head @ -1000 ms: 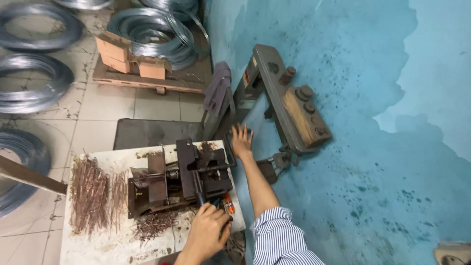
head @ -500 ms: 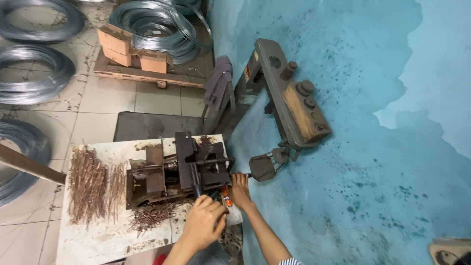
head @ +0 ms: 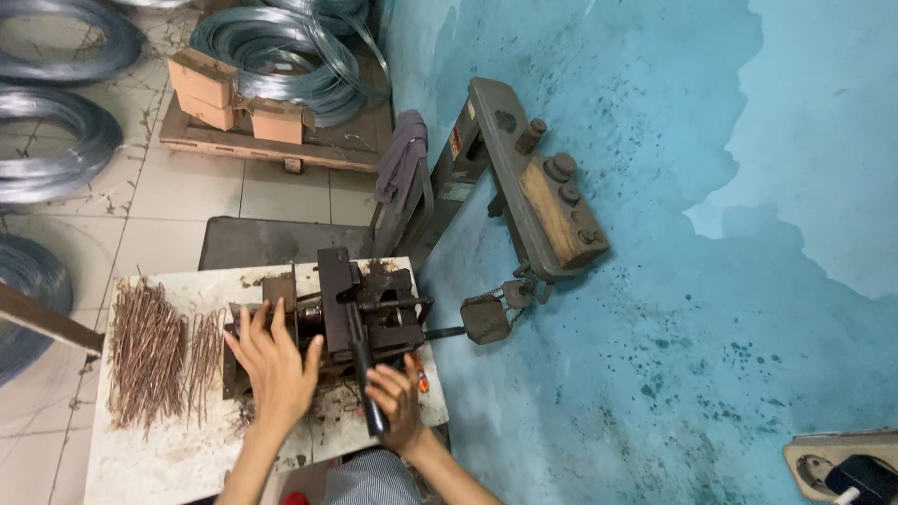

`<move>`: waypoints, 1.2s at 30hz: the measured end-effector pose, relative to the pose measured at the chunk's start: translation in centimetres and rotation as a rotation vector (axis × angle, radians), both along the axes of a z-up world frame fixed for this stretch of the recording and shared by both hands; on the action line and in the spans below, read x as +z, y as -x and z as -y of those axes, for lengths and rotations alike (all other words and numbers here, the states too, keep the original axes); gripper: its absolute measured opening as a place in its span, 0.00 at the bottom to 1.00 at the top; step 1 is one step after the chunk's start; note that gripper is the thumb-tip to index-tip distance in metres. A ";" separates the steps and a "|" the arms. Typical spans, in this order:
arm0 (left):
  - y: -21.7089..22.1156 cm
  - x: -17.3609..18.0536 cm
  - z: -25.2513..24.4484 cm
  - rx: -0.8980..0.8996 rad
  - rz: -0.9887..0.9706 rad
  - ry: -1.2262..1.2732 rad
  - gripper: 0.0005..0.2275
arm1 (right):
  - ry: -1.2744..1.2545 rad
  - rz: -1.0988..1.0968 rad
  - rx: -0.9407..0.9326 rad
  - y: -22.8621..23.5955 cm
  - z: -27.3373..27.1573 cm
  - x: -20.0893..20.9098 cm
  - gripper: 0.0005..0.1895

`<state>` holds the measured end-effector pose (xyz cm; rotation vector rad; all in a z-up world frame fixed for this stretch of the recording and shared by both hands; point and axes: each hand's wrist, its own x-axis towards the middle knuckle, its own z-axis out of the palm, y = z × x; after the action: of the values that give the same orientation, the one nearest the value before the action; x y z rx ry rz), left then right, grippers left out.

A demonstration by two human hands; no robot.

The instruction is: Processing thin metal rods using a manual machine by loading bundles and operating a lever

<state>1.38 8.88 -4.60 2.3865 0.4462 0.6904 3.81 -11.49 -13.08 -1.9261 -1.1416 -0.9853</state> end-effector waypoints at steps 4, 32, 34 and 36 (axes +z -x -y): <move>-0.3 -2.3 -1.1 -0.017 -0.020 -0.219 0.28 | -0.180 -0.075 0.028 -3.5 -3.9 10.2 0.14; -0.1 -3.8 -1.1 0.043 -0.150 -0.312 0.26 | -0.162 -0.844 0.030 -28.0 -13.8 9.2 0.19; -0.2 -3.6 -1.0 0.040 -0.186 -0.308 0.27 | 0.030 -0.754 -0.322 -24.6 -8.9 9.8 0.14; -0.2 -3.1 -1.2 0.096 -0.124 -0.426 0.26 | -0.049 -0.633 -0.498 -22.8 -4.6 8.0 0.07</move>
<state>1.60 10.09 -7.70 2.8355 0.5099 0.7429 26.57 -6.88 -5.11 -2.2930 -0.2821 -0.5467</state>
